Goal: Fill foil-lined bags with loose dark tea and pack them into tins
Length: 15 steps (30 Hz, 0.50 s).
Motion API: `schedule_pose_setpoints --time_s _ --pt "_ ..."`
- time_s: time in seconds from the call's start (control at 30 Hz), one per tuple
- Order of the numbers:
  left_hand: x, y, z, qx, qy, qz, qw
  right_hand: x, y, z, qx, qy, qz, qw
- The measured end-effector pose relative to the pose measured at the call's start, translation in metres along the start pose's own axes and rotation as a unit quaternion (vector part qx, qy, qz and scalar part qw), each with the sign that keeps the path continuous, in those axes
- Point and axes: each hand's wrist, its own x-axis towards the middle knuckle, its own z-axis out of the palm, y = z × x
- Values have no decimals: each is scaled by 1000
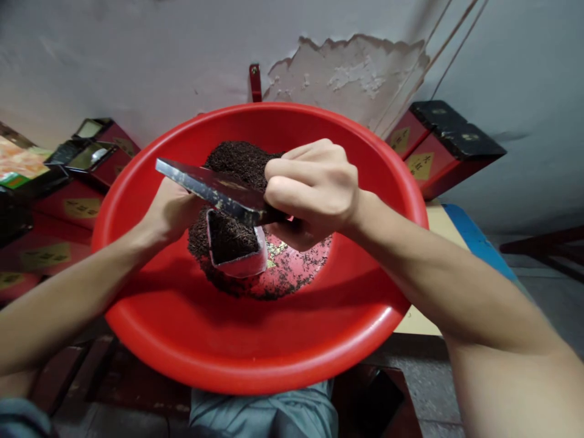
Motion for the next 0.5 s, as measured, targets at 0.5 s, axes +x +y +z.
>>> schedule_pose_setpoints --time_s 0.5 --pt "88 -91 -16 589 -303 -243 709 30 43 22 -149 -324 292 887"
